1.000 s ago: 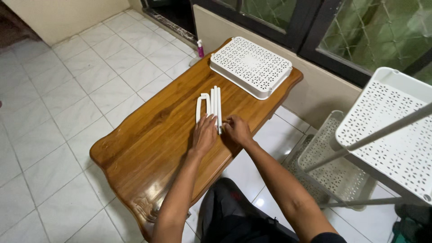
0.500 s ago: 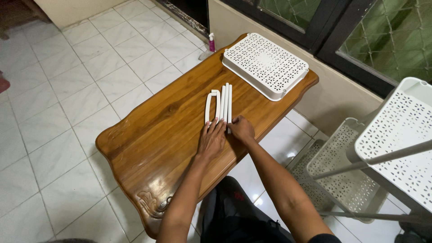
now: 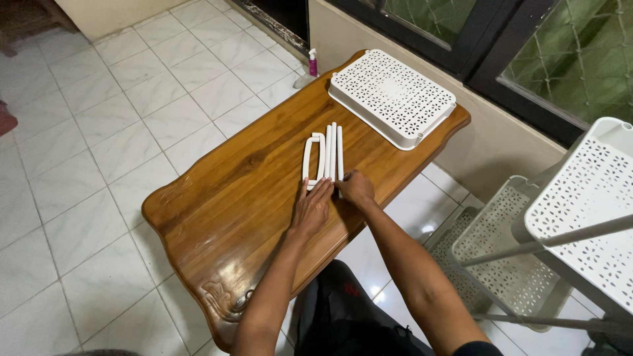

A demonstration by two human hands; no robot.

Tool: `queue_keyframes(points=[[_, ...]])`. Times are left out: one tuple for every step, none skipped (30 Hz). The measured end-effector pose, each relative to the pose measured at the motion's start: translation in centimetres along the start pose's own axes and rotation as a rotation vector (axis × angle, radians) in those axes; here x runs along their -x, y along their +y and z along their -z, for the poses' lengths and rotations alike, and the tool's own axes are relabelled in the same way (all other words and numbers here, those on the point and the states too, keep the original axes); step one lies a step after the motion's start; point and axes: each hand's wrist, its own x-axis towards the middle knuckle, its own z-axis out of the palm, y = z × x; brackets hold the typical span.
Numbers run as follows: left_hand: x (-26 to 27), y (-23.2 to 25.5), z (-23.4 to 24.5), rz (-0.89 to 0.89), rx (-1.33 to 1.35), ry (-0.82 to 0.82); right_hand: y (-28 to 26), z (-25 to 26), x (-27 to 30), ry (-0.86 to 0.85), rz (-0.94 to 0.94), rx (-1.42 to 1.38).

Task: The person assembles a white plastic shoe rack by inserting vertical poles into the base tray and stacking additional perforated trays on top. They handle the trays and poles by hand, aligning and securing each layer to build a multi-tiered structure.

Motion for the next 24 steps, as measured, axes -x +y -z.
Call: queue_keyframes(points=[[0.0, 0.1, 0.2, -0.002, -0.005, -0.004, 0.4, -0.1, -0.3, 0.002, 0.017, 0.005], [-0.1, 0.1, 0.5, -0.004, -0.010, -0.009, 0.9, -0.2, -0.7, -0.029, 0.013, -0.019], [-0.2, 0.3, 0.8, -0.009, -0.008, 0.006, 1.6, -0.2, -1.0, -0.059, 0.009, -0.044], [-0.2, 0.4, 1.0, -0.013, -0.006, 0.020, 2.3, -0.4, -1.4, -0.088, 0.005, -0.069], [-0.1, 0.6, 1.2, -0.016, 0.000, 0.036, 3.1, -0.5, -1.7, -0.111, -0.016, -0.237], [-0.1, 0.7, 1.4, -0.019, 0.016, 0.082, 4.0, -0.6, -2.0, -0.134, -0.036, -0.405], [0.0, 0.7, 1.7, -0.022, 0.034, 0.127, 4.8, -0.6, -2.3, -0.154, -0.057, -0.575], [0.1, 0.8, 1.7, -0.025, 0.052, 0.172, 5.6, -0.3, -2.6, -0.204, -0.086, -0.710], [-0.1, 1.0, 1.5, 0.023, 0.067, 0.168, 6.3, 0.2, -2.8, -0.254, -0.114, -0.846], [-0.3, 1.1, 1.1, 0.071, 0.083, 0.163, 6.8, 0.8, -2.8, -0.303, -0.142, -0.981], [-0.9, 0.9, 0.8, 0.114, 0.095, 0.159, 7.0, 1.8, -2.7, -0.328, -0.148, -1.044], [-2.3, 0.7, 0.1, 0.166, 0.261, 0.147, 7.1, 3.0, -2.3, -0.354, -0.154, -1.106], [-4.1, 0.7, -0.9, 0.218, 0.425, 0.128, 7.1, 4.1, -1.7, -0.381, -0.161, -1.170], [-5.6, 0.6, -1.7, 0.270, 0.589, 0.106, 6.8, 5.3, -0.7, -0.404, -0.144, -1.183], [-7.0, 0.5, -2.3, 0.365, 0.739, 0.036, 6.5, 6.7, 0.6, -0.423, -0.127, -1.196], [-8.8, 0.3, -2.7, 0.461, 0.886, -0.037, 6.0, 8.1, 1.9, -0.442, -0.110, -1.208], [-10.5, 0.2, -3.2, 0.559, 1.033, -0.114, 5.8, 9.3, 3.2, -0.429, -0.090, -1.189], [-12.1, 0.2, -3.5, 0.574, 1.190, -0.140, 5.6, 10.3, 4.6, -0.417, -0.070, -1.170], [-13.7, 0.2, -3.6, 0.585, 1.346, -0.171, 5.5, 11.3, 5.8, -0.401, -0.049, -1.152], [-15.0, 0.5, -3.9, 0.597, 1.501, -0.204, 5.6, 12.2, 6.9, -0.387, -0.034, -1.146], [-15.8, 1.2, -4.1, 0.543, 1.544, -0.233, 5.9, 12.8, 8.1, -0.374, -0.024, -1.143], [-16.6, 2.0, -4.2, 0.488, 1.586, -0.263, 6.1, 13.5, 9.1, -0.362, -0.014, -1.139], [-17.0, 3.1, -4.0, 0.433, 1.629, -0.294, 6.4, 14.1, 10.2, -0.346, -0.004, -1.143], [-17.2, 4.3, -3.7, 0.413, 1.609, -0.328, 6.6, 14.8, 11.3, -0.331, 0.006, -1.148]])
